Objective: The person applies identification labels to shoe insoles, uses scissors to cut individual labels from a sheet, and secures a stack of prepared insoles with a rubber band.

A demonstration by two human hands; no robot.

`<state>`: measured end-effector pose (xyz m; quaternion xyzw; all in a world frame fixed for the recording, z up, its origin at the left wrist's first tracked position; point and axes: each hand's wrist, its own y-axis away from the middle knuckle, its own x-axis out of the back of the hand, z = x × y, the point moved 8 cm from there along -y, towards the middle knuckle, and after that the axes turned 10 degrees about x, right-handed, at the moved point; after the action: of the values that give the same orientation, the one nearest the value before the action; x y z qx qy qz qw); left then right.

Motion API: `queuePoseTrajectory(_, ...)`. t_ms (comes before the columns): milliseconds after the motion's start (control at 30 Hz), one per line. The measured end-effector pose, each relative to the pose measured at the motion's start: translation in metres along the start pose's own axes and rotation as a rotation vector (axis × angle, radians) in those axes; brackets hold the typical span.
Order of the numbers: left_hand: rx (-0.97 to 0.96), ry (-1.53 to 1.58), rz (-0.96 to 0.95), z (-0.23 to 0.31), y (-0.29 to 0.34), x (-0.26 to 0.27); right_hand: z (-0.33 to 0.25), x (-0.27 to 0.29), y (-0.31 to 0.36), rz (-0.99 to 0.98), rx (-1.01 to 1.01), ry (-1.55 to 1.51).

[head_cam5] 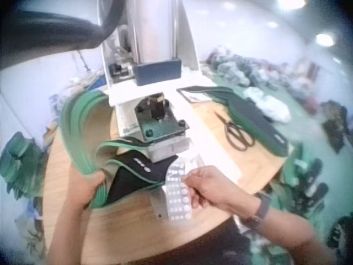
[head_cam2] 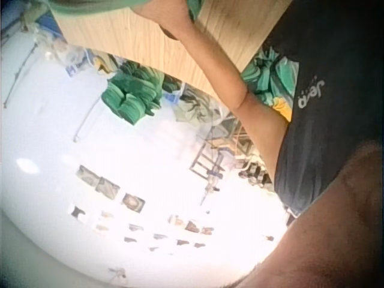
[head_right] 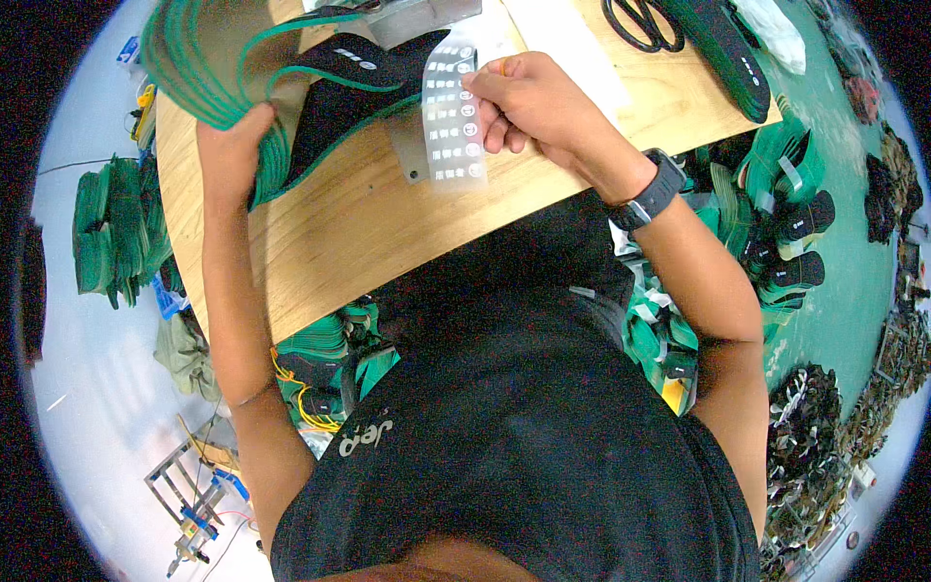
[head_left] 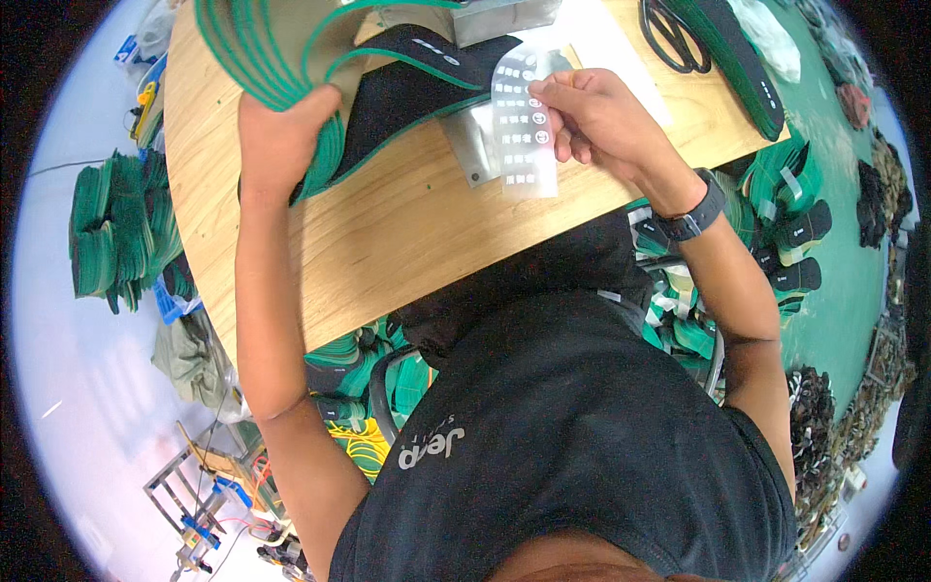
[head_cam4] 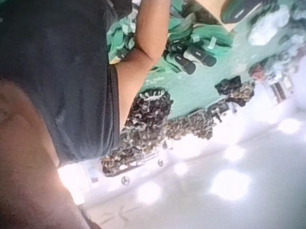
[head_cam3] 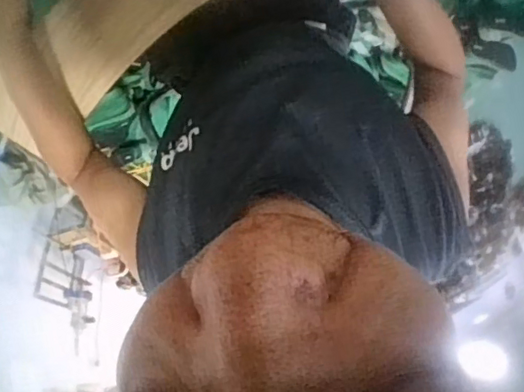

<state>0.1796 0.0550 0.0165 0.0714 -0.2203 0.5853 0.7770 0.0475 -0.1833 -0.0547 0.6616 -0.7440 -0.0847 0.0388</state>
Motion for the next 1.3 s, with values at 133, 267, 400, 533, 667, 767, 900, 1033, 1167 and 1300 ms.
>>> queuePoseTrajectory(133, 0.023, 0.177, 0.032, -0.009, -0.004, 0.008, 0.003, 0.000, 0.003, -0.037, -0.054, 0.121)
queuePoseTrajectory(267, 0.014, 0.120, 0.005, -0.007, -0.003, 0.006, 0.003, 0.005, 0.007, -0.037, -0.089, 0.176)
queuePoseTrajectory(400, 0.011, 0.086, 0.009, -0.006, -0.003, 0.007, -0.005, -0.003, -0.001, -0.030, -0.014, 0.169)
queuePoseTrajectory(533, 0.030, 0.100, 0.007, -0.006, -0.003, 0.007, -0.006, -0.006, -0.007, -0.041, -0.002, 0.208)
queuePoseTrajectory(667, 0.004, 0.081, 0.029, -0.005, -0.002, 0.008, -0.004, -0.004, -0.006, -0.027, -0.041, 0.215)
queuePoseTrajectory(767, 0.027, 0.064, 0.020, -0.008, -0.004, 0.008, -0.005, -0.004, -0.005, -0.024, -0.026, 0.204)
queuePoseTrajectory(900, 0.041, 0.049, 0.014, -0.009, -0.004, 0.008, -0.005, -0.005, -0.006, -0.044, -0.017, 0.178)
queuePoseTrajectory(1033, 0.020, 0.082, 0.031, -0.007, -0.002, 0.008, -0.005, -0.004, -0.007, -0.062, -0.023, 0.188)
queuePoseTrajectory(1167, -0.015, 0.018, 0.040, -0.006, -0.003, 0.009, -0.005, -0.006, -0.007, -0.063, -0.011, 0.152)
queuePoseTrajectory(1300, 0.031, 0.013, 0.053, -0.009, -0.001, 0.009, -0.005, -0.007, -0.006, -0.050, -0.010, 0.190)
